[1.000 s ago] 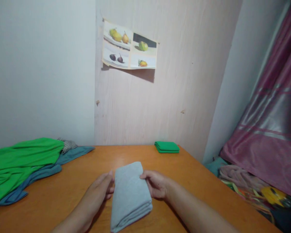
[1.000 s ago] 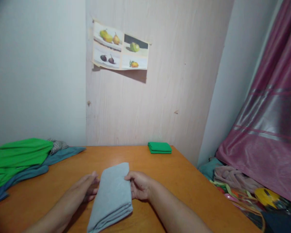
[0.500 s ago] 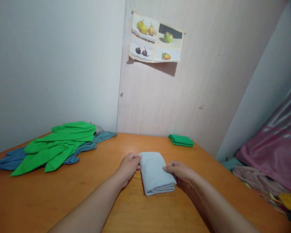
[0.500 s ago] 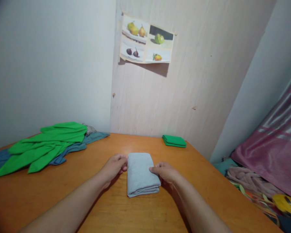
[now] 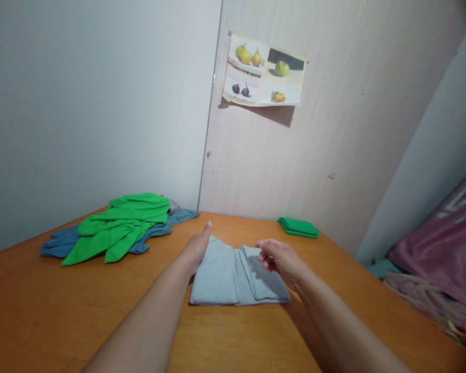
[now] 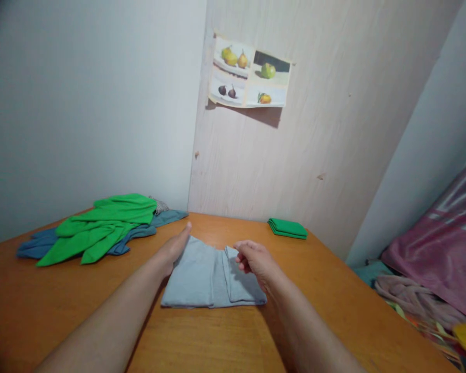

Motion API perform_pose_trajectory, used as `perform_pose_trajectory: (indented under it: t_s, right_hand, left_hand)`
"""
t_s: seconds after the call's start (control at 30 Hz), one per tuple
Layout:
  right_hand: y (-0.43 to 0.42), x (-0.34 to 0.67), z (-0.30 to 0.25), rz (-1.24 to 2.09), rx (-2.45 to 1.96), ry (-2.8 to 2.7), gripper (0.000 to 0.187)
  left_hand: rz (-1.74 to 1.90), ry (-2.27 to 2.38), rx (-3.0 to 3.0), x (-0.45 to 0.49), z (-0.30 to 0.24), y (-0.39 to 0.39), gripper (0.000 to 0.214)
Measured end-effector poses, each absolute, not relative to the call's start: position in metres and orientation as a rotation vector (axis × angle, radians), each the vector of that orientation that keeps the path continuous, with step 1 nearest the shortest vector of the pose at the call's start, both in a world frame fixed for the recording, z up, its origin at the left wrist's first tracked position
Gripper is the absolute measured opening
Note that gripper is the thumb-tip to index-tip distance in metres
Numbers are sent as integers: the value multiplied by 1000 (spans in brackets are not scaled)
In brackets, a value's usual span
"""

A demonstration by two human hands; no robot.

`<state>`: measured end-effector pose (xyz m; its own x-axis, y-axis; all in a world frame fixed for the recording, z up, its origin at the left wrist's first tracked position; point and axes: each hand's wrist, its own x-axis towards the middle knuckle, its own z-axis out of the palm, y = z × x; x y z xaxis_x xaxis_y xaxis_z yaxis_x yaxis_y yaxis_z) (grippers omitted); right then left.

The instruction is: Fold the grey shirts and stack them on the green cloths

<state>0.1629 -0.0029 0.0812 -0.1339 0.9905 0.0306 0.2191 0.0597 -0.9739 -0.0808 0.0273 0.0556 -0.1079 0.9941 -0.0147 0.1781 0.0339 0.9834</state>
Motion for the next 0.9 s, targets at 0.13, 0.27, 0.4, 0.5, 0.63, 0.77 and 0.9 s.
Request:
perform_pose_trajectory:
  t_s: [0.13, 0.27, 0.4, 0.5, 0.63, 0.77, 0.9]
  right_hand:
    - [8, 168, 53, 887, -1450, -1651, 35]
    - [4, 163, 36, 479, -1684, -1882, 48]
    - [3, 153, 29, 312, -1801, -1954, 34]
    - [10, 151, 26, 345, -1776, -1909, 20]
    - [26, 163, 24, 469, -1712, -1810, 16]
    - [37, 197, 30, 652, -1646, -1633, 15]
    - [34, 252, 38, 691, -1615, -1455, 11]
  left_hand:
    - [1126, 1780, 1473, -96, 50, 31, 54]
    - [1112, 1981, 1534, -101, 48, 36, 50]
    - [953, 2033, 1838, -86, 53, 30, 49]
    - [850, 1908, 1945, -66, 55, 17, 54]
    - [714, 1924, 1986, -47, 57, 0, 74]
    - [595, 1963, 2074, -40, 60, -10, 84]
    - [508, 1939, 2189, -35, 61, -16, 83]
